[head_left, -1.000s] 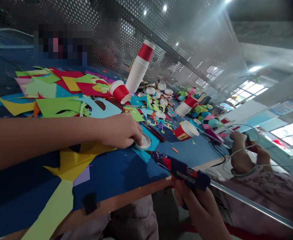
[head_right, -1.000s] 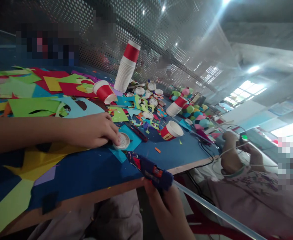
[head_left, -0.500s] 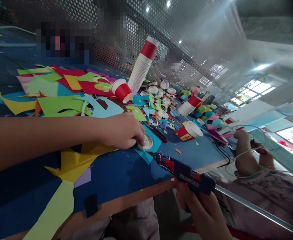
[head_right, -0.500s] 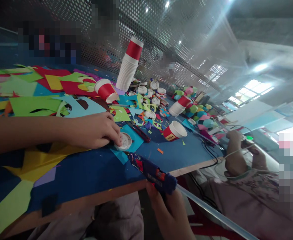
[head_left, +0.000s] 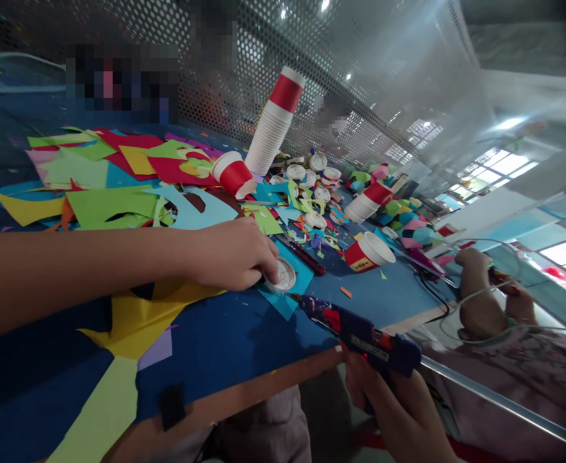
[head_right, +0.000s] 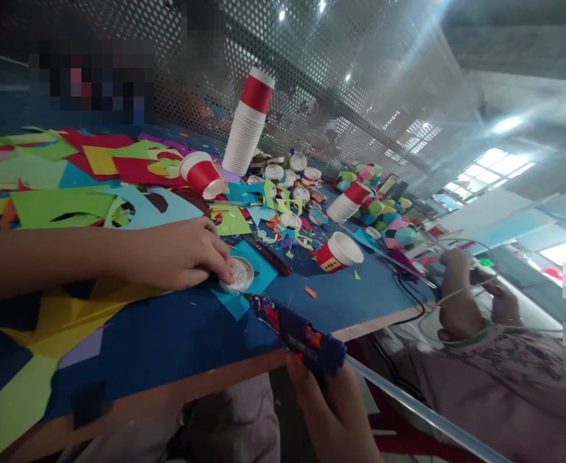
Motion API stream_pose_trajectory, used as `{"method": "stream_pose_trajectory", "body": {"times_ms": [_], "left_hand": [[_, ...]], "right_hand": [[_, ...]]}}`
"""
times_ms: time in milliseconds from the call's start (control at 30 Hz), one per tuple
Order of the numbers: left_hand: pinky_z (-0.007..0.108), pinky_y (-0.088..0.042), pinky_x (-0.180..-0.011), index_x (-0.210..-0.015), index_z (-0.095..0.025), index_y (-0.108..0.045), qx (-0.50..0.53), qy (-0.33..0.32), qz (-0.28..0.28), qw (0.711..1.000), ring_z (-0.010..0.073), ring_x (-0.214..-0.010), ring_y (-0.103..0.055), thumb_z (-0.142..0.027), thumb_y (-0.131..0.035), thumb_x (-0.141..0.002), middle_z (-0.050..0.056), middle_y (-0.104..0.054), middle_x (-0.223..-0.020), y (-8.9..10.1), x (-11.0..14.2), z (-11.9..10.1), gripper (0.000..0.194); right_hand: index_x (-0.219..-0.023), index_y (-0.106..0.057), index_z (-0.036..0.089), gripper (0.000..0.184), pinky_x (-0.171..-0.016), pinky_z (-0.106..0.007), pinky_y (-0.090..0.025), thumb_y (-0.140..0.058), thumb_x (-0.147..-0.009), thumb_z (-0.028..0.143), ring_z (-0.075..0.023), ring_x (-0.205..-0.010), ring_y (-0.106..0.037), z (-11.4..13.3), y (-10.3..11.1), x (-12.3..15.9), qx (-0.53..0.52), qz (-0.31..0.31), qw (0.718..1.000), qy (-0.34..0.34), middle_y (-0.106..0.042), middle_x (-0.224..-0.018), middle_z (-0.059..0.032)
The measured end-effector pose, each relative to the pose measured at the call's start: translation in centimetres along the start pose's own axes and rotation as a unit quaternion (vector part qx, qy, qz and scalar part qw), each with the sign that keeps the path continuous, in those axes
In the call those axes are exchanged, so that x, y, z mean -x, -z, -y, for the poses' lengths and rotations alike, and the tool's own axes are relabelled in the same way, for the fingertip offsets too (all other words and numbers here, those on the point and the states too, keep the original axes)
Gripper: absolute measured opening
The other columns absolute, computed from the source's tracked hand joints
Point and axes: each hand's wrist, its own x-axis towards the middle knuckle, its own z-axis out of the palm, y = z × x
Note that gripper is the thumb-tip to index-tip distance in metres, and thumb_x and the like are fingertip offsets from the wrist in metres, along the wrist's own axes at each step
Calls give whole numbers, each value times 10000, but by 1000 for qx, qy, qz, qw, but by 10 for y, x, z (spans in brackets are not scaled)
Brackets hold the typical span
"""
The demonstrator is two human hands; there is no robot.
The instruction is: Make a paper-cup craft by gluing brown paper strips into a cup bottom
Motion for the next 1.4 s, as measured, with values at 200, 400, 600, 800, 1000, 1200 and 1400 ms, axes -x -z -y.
{"method": "stream_pose_trajectory", "body": {"times_ms": [200, 400, 600, 800, 1000, 1200, 1400], "left_hand": [[371, -383, -904, -924, -272, -789, 12, 1, -2, 1000, 187, -928, -708, 10, -541, -714, -38, -780, -1076, 0, 0, 1, 430], [380, -379, -922, -938, -268, -788, 9, 6, 2, 1000, 197, -951, -704, 2, -559, -733, -25, -781, -1066, -1, 0, 1, 409], [373, -386, -917, -939, -279, -786, 2, 4, -2, 1000, 197, -962, -696, -6, -545, -740, -19, -776, -1087, -1, 0, 1, 415], [378, -390, -907, -939, -267, -787, 5, -4, -3, 1000, 202, -944, -699, -8, -541, -742, -12, -778, -1075, 0, 1, 1, 408], [375, -381, -938, -937, -258, -787, 15, 0, -1, 1000, 201, -980, -695, 14, -540, -737, -10, -774, -1099, 1, 1, 0, 418], [370, -377, -928, -940, -266, -783, 13, 2, -1, 1000, 196, -994, -690, 3, -543, -756, -15, -777, -1089, 0, 1, -1, 406], [382, -357, -933, -954, -261, -779, 28, 8, 5, 1000, 179, -956, -697, 14, -539, -749, -23, -771, -1110, 1, 1, 0, 418]], "right_hand": [[-584, -519, 206, 474, -524, -267, -385, -554, -920, 539, -136, -541, -427, 6, 0, 1, -4, -2, 1000, -11, -464, -543, 7], [-560, -498, 205, 494, -476, -252, -343, -578, -896, 559, -124, -512, -397, 2, 0, 0, -6, -10, 1000, -19, -449, -526, 15], [-567, -505, 205, 499, -495, -256, -349, -562, -902, 570, -126, -523, -410, 6, -1, 0, -9, -22, 999, -36, -460, -534, 12], [-532, -537, 211, 514, -456, -259, -375, -552, -902, 569, -143, -488, -438, 21, 0, -5, 16, 0, 1000, -9, -485, -495, -10], [-547, -516, 215, 495, -470, -256, -387, -569, -901, 557, -141, -502, -445, 14, -1, -4, 14, -10, 1000, -6, -483, -493, -5], [-604, -546, 205, 483, -477, -264, -338, -553, -908, 581, -140, -524, -455, 2, -1, 2, 9, -18, 999, -49, -502, -534, -4], [-598, -560, 203, 494, -491, -266, -347, -566, -897, 596, -147, -542, -471, 5, -2, 2, 1, -26, 998, -57, -501, -536, -9]]}}
